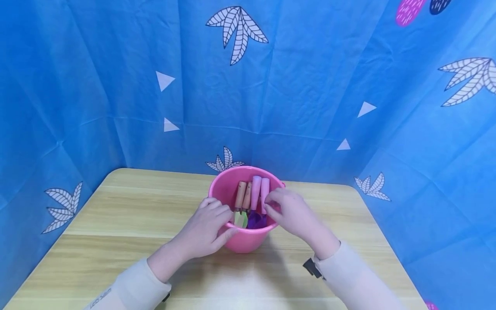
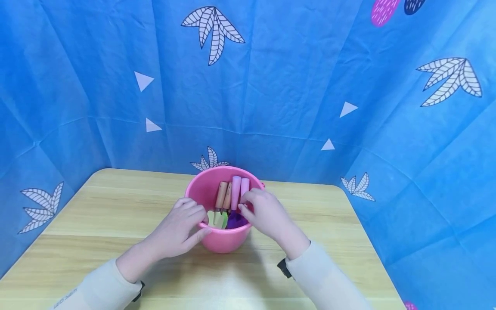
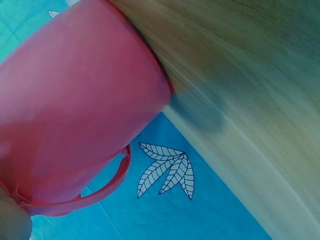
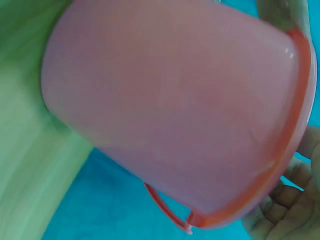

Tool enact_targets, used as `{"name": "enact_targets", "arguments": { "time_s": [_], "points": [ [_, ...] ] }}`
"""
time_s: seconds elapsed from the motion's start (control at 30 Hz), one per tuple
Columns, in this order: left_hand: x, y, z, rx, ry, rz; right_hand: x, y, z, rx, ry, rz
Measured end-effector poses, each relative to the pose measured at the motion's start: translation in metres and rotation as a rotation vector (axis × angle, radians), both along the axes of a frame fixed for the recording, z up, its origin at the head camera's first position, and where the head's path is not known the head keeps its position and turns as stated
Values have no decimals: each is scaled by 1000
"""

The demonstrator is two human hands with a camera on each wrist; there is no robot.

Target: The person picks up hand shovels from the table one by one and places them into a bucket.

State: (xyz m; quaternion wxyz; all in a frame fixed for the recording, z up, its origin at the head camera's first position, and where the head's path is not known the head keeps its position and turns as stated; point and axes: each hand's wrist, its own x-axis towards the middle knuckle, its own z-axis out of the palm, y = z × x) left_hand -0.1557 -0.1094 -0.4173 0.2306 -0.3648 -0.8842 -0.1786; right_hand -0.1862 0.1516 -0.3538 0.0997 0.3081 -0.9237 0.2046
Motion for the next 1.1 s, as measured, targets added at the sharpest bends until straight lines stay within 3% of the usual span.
{"name": "enact_targets", "arguments": {
  "time_s": [0.33, 1.1],
  "points": [
    [0, 1, 0, 12, -2, 1, 16, 3, -18, -116, 110, 26],
    [0, 0, -1, -3, -5, 10, 20, 2, -55, -210, 304, 175]
  ]
}}
